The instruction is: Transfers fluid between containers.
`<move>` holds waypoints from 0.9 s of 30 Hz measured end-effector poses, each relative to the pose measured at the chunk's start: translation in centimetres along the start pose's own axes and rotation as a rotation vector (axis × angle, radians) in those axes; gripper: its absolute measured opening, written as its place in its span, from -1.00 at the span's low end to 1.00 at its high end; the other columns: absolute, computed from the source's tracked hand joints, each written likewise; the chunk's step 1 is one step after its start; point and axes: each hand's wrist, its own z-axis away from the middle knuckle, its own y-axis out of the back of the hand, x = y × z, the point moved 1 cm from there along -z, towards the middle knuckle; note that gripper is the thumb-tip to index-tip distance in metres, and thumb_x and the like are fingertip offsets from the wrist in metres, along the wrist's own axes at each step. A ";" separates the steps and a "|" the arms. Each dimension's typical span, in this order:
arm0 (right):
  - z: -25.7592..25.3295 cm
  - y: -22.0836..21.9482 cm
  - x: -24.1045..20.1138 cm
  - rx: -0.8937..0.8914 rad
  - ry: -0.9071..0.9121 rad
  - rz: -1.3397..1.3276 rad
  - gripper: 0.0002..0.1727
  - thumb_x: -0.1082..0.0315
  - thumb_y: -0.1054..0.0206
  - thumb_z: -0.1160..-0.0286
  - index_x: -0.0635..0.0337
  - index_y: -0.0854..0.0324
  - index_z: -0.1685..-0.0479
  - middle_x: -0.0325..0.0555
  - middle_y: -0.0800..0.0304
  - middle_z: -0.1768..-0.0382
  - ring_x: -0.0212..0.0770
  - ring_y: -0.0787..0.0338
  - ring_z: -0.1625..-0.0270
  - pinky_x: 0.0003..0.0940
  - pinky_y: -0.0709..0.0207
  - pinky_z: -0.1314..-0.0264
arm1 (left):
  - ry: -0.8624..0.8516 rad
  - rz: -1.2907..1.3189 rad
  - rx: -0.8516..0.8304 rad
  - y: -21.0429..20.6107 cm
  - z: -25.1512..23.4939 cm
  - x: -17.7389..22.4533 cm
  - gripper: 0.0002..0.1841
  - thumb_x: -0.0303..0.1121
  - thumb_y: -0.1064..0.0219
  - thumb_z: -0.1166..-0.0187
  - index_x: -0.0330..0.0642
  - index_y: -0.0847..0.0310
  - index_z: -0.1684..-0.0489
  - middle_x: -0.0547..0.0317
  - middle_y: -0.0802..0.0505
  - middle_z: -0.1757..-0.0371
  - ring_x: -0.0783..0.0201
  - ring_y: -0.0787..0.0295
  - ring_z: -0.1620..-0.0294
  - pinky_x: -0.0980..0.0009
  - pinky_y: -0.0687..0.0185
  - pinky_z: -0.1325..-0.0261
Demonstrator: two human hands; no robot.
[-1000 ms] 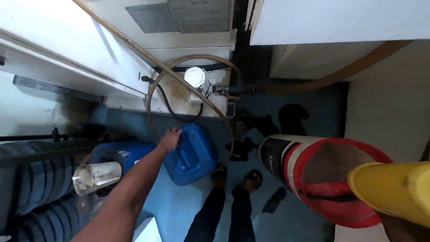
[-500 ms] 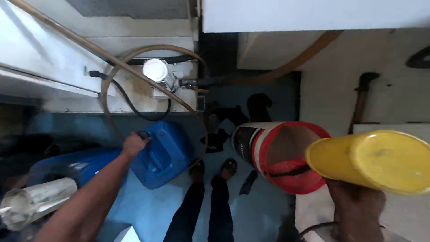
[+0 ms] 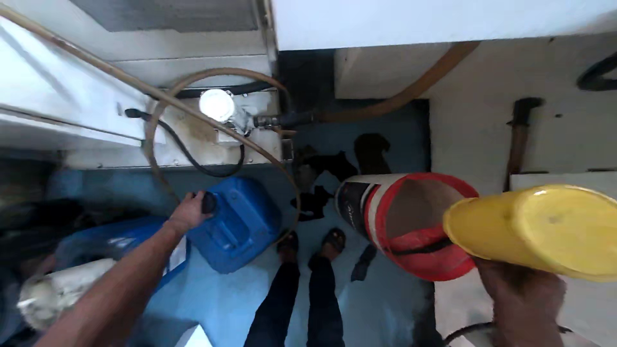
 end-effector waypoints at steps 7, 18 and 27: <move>-1.8 2.2 0.4 -0.103 0.002 -0.030 -0.44 -0.04 0.49 -0.87 0.01 -0.38 -0.28 -0.14 -0.74 -0.05 -0.21 -0.78 -0.16 -0.02 -0.73 -0.22 | 0.421 0.242 0.018 0.5 -1.5 2.5 -0.35 -0.03 -0.33 -0.71 -0.35 -0.38 -0.60 -0.49 -0.73 -0.30 -0.42 -0.67 -0.39 -0.36 -0.52 -0.42; -1.7 -0.6 0.7 -0.033 -0.007 -0.020 -0.48 -0.03 0.49 -0.86 -0.04 -0.37 -0.21 -0.24 -0.73 -0.01 -0.27 -0.78 -0.12 -0.09 -0.72 -0.20 | -0.069 -0.404 -0.441 4.9 1.3 6.0 -0.31 -0.48 -0.28 -0.70 -0.08 -0.14 -0.86 -0.10 -0.14 -0.90 -0.28 0.04 -0.88 -0.13 -0.10 -0.81; -1.4 -0.6 0.3 0.022 0.011 -0.012 -0.46 -0.09 0.48 -0.85 -0.06 -0.35 -0.28 -0.21 -0.68 -0.05 -0.25 -0.75 -0.15 -0.05 -0.70 -0.20 | 0.438 0.198 0.152 0.9 -0.7 2.0 -0.28 0.16 -0.15 -0.76 -0.49 -0.54 -0.40 -0.57 -0.68 -0.32 -0.45 -0.70 -0.31 -0.36 -0.56 -0.35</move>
